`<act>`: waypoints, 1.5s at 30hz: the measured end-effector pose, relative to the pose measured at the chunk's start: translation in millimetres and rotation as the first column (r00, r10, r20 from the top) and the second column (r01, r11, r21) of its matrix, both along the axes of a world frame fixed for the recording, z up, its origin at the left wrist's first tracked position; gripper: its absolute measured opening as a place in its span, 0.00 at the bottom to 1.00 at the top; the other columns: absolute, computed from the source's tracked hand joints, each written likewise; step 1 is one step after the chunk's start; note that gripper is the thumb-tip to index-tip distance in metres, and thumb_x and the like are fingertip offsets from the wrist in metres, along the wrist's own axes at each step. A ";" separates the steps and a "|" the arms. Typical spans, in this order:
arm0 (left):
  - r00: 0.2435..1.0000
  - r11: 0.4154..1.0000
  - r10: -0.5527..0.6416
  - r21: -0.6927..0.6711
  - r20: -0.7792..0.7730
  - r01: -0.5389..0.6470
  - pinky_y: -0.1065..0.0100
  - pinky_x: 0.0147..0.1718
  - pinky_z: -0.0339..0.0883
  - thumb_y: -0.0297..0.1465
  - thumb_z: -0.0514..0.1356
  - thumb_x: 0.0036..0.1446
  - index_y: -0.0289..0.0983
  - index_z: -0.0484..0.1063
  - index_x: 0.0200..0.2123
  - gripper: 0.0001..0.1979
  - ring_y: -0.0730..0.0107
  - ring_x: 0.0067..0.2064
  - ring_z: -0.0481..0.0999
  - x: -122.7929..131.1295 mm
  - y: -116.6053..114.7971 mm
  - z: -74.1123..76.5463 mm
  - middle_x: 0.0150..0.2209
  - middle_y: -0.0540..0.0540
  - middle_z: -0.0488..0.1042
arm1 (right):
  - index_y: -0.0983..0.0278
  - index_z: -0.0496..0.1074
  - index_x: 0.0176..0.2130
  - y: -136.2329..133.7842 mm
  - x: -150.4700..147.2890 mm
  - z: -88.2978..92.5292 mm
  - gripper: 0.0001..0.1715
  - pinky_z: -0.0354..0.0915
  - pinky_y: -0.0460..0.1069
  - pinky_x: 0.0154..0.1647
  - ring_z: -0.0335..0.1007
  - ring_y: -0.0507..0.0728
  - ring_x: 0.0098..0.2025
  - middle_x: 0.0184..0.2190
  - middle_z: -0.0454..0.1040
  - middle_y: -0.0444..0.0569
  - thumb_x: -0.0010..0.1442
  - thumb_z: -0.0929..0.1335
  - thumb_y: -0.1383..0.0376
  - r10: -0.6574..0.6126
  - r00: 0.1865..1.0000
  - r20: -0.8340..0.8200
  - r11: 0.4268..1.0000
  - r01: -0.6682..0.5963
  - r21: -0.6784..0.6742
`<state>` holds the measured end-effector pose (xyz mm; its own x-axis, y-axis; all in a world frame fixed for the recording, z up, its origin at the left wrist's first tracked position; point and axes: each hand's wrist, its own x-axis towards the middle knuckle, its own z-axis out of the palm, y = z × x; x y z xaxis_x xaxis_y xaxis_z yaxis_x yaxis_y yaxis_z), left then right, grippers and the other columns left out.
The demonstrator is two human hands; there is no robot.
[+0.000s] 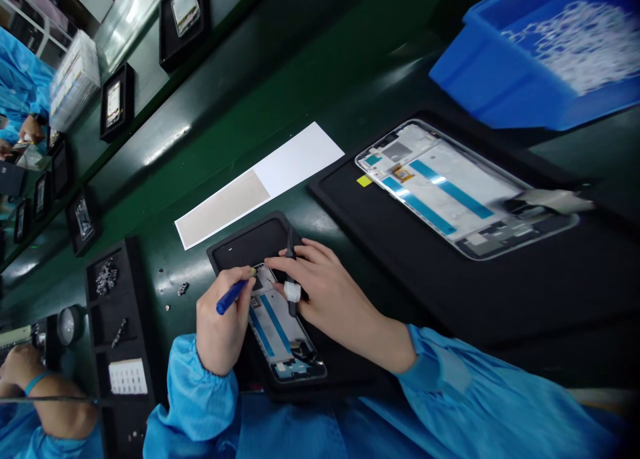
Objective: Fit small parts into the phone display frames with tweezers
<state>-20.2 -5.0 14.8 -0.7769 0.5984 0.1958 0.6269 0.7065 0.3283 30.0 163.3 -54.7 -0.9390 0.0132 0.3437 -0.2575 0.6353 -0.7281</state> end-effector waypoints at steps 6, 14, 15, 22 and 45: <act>0.998 0.998 -0.055 -0.029 -0.013 0.055 0.72 0.36 0.75 0.27 0.57 0.65 0.38 0.66 0.43 0.04 0.68 0.39 0.82 -6.7 4.0 2.0 0.38 0.46 0.79 | 0.66 0.70 0.51 -0.3 0.6 -0.2 0.18 0.62 0.65 0.58 0.68 0.65 0.48 0.41 0.77 0.55 0.63 0.62 0.74 -0.001 1.000 -0.002 1.000 0.001 0.007; 0.998 0.994 -0.034 0.101 0.057 0.028 0.73 0.42 0.75 0.25 0.58 0.64 0.39 0.66 0.41 0.04 0.71 0.43 0.81 -0.6 -3.7 -6.0 0.40 0.47 0.79 | 0.64 0.69 0.51 0.3 0.8 -0.5 0.23 0.62 0.64 0.58 0.69 0.64 0.48 0.41 0.78 0.53 0.58 0.61 0.77 0.004 1.000 0.003 1.000 -0.004 0.018; 0.998 0.995 -0.031 0.097 0.061 0.025 0.73 0.42 0.75 0.25 0.58 0.64 0.39 0.67 0.41 0.04 0.70 0.43 0.81 -0.8 -4.0 -6.3 0.40 0.46 0.79 | 0.64 0.69 0.51 0.4 0.9 -0.6 0.23 0.62 0.64 0.58 0.69 0.64 0.48 0.41 0.78 0.53 0.58 0.61 0.77 0.003 1.000 0.005 1.000 -0.003 0.018; 0.992 0.965 0.045 0.250 0.120 -0.074 0.66 0.40 0.78 0.26 0.58 0.64 0.39 0.66 0.40 0.04 0.65 0.43 0.82 0.1 -16.2 -16.2 0.40 0.46 0.80 | 0.65 0.69 0.51 -0.2 0.0 0.2 0.19 0.63 0.64 0.58 0.68 0.65 0.48 0.41 0.77 0.54 0.62 0.62 0.75 0.007 1.000 0.004 1.000 -0.007 0.013; 0.987 0.999 -0.031 -0.024 0.161 0.035 0.70 0.36 0.75 0.29 0.57 0.65 0.40 0.69 0.40 0.02 0.67 0.39 0.82 -16.8 3.1 5.1 0.39 0.46 0.80 | 0.63 0.69 0.52 -0.6 -0.2 -2.6 0.23 0.61 0.66 0.59 0.68 0.65 0.50 0.42 0.77 0.53 0.60 0.62 0.77 0.011 1.000 0.016 1.000 -0.011 0.013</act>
<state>-37.0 -1.9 19.9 -0.7769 0.6273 0.0541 0.5907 0.6963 0.4077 29.8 162.7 -57.4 -0.9445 -0.0018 0.3286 -0.2531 0.6419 -0.7238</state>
